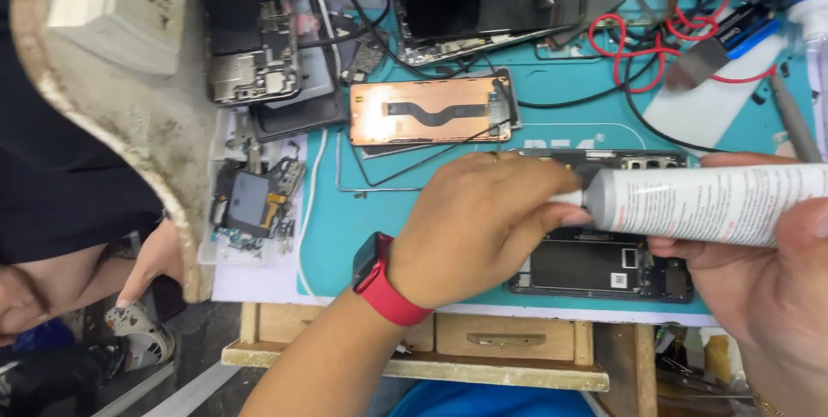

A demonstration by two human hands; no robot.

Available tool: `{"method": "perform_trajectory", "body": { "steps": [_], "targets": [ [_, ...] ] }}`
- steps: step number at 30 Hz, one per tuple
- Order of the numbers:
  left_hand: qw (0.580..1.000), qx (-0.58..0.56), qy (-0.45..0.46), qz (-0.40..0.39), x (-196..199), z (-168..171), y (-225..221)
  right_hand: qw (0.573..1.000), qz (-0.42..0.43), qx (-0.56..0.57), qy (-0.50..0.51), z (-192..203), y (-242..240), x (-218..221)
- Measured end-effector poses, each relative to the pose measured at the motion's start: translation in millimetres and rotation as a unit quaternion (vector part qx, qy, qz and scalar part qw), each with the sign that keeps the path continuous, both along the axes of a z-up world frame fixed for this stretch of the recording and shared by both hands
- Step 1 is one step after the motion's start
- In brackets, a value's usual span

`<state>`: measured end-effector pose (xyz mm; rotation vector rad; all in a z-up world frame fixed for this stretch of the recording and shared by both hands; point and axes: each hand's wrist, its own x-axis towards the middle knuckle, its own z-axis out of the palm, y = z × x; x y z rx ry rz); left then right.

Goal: Applying adhesive to a smartphone frame and preparing to attach the screen.

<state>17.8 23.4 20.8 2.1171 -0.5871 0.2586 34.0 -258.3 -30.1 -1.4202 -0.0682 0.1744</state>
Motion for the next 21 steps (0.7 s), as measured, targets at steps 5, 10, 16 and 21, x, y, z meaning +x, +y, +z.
{"method": "perform_trajectory", "body": {
  "steps": [5,10,16,21],
  "targets": [
    [0.998,-0.011,-0.052,0.014,3.8,-0.9,-5.8,0.994,0.078,0.023,-0.071,16.9,-5.2,7.2],
    [1.000,-0.013,-0.021,0.002,2.7,6.0,-4.9,0.993,0.053,0.060,-0.086,16.3,-25.7,16.4],
    [0.999,-0.010,-0.026,0.016,2.5,7.7,-8.6,0.994,-0.003,0.103,-0.043,33.2,-16.4,16.1],
    [0.998,0.045,-0.037,-0.005,0.8,5.0,-12.6,0.997,0.027,0.075,-0.022,41.8,5.8,7.5]
  ]
}}
